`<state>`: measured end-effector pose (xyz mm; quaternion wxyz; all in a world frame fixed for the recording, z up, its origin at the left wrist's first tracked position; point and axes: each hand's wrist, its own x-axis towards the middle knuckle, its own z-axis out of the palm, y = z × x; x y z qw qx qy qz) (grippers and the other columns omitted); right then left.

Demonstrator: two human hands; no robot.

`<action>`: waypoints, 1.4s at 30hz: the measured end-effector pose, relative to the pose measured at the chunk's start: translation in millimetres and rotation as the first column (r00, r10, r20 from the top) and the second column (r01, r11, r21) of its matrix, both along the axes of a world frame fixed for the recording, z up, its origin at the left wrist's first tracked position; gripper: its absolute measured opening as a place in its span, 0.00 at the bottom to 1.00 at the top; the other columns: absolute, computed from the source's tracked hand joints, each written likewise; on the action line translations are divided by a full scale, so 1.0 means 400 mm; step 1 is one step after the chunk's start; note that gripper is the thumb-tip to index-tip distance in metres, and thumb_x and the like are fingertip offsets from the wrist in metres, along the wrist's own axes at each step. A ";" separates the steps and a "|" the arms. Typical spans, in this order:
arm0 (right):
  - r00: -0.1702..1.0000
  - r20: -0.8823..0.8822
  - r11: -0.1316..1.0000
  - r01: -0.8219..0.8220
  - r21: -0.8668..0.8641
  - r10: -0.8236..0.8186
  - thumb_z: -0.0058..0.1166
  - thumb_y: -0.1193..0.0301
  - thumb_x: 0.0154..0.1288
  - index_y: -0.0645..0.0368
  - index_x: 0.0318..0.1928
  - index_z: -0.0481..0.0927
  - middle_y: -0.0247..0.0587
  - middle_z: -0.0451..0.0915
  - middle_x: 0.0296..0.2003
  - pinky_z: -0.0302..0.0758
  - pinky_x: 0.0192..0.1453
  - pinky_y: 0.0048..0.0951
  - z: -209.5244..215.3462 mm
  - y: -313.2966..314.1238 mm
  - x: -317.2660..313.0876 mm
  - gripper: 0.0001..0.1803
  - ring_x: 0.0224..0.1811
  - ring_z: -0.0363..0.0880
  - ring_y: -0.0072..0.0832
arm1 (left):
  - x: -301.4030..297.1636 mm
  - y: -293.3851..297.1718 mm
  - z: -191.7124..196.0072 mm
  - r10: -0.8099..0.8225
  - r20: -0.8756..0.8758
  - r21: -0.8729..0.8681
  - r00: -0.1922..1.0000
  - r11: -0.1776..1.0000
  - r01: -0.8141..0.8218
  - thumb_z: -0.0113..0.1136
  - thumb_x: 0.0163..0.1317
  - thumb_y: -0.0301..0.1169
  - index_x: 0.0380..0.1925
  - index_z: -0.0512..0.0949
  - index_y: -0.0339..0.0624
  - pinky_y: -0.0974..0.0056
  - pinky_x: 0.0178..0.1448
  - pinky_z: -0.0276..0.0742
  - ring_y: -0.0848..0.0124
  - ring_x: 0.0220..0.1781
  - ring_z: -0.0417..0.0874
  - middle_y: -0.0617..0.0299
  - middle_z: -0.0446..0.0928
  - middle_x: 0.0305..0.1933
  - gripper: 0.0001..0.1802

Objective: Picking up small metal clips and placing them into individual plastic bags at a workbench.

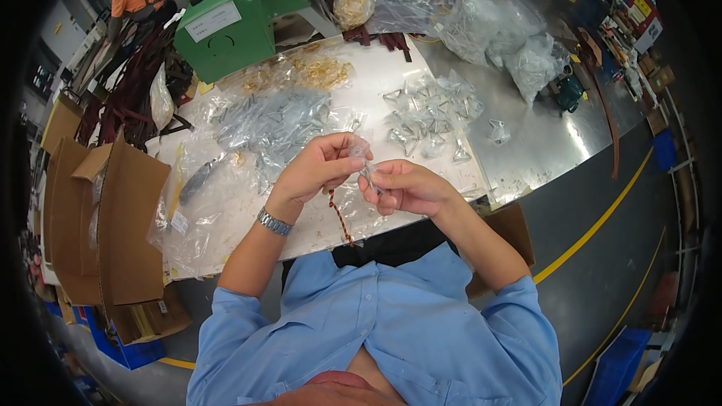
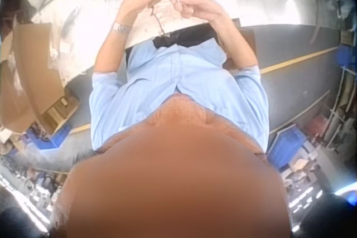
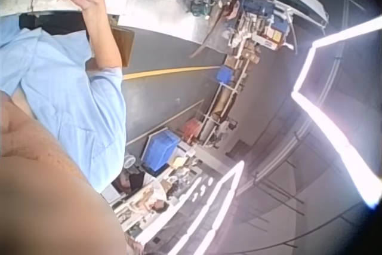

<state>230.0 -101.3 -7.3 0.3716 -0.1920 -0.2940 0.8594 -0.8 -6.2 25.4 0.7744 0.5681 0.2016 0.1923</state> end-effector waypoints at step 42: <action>0.677 0.575 0.888 0.365 0.281 -0.460 0.56 0.66 0.81 0.62 0.43 0.85 0.25 0.79 0.29 0.61 0.25 0.16 -0.004 -0.063 -0.051 0.12 0.24 0.69 0.11 | 0.031 -0.009 -0.071 -0.197 -0.174 0.090 0.965 0.973 0.214 0.53 0.78 0.28 0.70 0.76 0.38 0.73 0.32 0.70 0.81 0.26 0.73 0.63 0.85 0.30 0.23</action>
